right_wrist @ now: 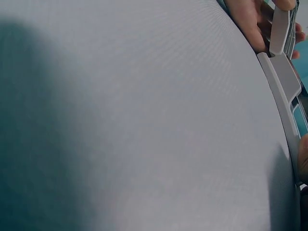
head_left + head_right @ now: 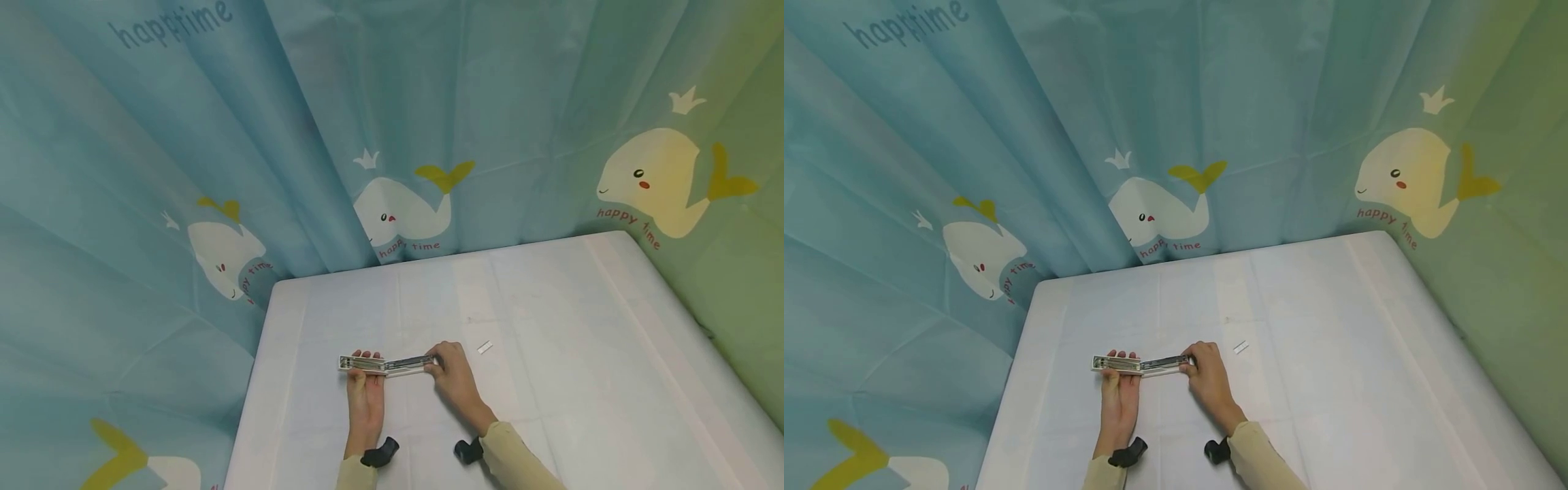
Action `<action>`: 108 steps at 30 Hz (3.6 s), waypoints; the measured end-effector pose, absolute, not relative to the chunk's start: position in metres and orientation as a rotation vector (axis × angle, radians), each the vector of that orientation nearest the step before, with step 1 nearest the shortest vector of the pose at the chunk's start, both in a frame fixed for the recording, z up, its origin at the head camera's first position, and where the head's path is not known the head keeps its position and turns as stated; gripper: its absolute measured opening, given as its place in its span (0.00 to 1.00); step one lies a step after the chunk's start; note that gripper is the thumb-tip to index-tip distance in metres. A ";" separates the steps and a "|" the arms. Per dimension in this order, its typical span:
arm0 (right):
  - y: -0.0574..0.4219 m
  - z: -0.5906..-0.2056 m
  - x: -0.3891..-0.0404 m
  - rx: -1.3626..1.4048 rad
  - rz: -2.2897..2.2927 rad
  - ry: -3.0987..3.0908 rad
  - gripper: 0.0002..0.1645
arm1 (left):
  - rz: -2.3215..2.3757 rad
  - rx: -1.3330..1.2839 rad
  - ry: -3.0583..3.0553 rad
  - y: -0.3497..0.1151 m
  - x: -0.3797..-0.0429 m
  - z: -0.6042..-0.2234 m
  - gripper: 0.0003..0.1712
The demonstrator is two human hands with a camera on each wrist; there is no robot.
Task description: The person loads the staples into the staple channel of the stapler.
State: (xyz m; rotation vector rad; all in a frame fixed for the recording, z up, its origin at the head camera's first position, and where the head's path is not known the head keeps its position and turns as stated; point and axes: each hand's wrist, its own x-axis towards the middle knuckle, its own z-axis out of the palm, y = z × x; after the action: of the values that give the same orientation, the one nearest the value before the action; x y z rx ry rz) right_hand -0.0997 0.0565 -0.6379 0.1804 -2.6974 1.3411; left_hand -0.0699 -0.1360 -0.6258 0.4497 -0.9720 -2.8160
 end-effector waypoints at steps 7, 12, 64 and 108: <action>0.057 -0.635 -0.097 0.193 1.322 -2.683 0.11 | -2.647 0.487 -1.272 -0.138 -0.065 -0.621 0.40; 0.056 -0.634 -0.096 0.203 1.315 -2.678 0.11 | -2.416 0.577 -1.525 -0.144 -0.060 -0.617 0.35; 0.056 -0.624 -0.092 0.281 1.214 -2.742 0.12 | -1.371 0.549 -2.502 -0.196 -0.053 -0.620 0.33; 0.142 -0.615 -0.090 0.372 1.431 -2.320 0.24 | -1.642 0.421 -2.372 -0.202 -0.052 -0.623 0.31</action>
State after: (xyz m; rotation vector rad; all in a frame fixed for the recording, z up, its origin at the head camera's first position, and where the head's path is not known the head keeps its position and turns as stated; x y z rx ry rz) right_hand -0.0899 0.1422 -0.6150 0.3721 -2.3204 1.4308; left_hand -0.0517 -0.2024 -0.6233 0.4205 -2.3716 -1.6421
